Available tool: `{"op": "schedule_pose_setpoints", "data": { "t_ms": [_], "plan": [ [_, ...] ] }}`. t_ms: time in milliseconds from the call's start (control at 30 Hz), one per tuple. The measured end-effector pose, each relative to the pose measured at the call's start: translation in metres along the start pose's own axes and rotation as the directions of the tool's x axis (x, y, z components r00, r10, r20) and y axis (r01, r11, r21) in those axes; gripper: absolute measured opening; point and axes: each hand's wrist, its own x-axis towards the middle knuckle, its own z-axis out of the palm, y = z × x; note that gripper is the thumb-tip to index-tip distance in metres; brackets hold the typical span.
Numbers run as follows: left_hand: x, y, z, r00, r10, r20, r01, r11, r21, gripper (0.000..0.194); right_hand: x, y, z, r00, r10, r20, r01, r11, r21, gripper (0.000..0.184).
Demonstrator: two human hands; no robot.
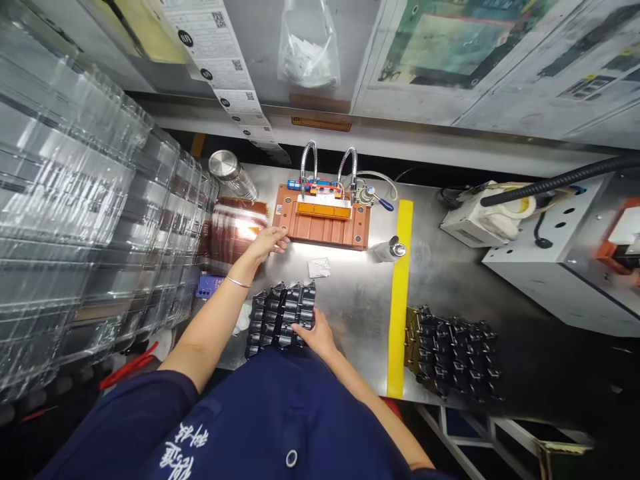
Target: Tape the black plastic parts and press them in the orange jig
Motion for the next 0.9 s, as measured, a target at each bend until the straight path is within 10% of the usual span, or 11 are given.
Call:
{"op": "schedule_pose_setpoints", "data": {
  "t_ms": [133,233,367,467,633,800,900],
  "plan": [
    [-0.028,-0.012,-0.005,0.995,0.099,-0.017,-0.098,0.993,0.064,0.009,-0.007,-0.001,-0.04,0.982,0.139,-0.129,-0.099,0.956,0.276,0.043],
    [-0.042,-0.014,-0.003,0.93,0.357,-0.083,-0.334,0.919,0.212,0.012,0.009,-0.023,-0.092,0.967,-0.055,-0.249,0.058,0.998,0.005,0.042],
    [-0.045,-0.008,0.018,0.629,0.777,0.018,-0.659,0.521,0.542,0.022,0.068,-0.062,-0.131,0.824,-0.462,-0.329,0.272,0.831,-0.485,0.039],
    [-0.035,-0.007,0.036,0.483,0.827,0.287,-0.679,0.148,0.719,0.025,0.119,-0.072,-0.129,0.76,-0.601,-0.248,0.319,0.677,-0.663,0.035],
    [-0.003,-0.016,0.05,0.48,0.721,0.5,-0.537,-0.21,0.817,0.023,0.162,-0.051,-0.118,0.689,-0.719,-0.092,0.418,0.497,-0.76,0.034],
    [0.032,-0.01,0.053,0.46,0.738,0.493,-0.512,-0.233,0.827,0.025,0.182,-0.04,-0.158,0.676,-0.737,-0.01,0.511,0.478,-0.714,0.033],
    [0.05,-0.004,0.057,0.464,0.745,0.479,-0.519,-0.209,0.829,0.027,0.195,-0.044,-0.201,0.76,-0.617,-0.206,0.29,0.604,-0.742,0.037]
  ]
}}
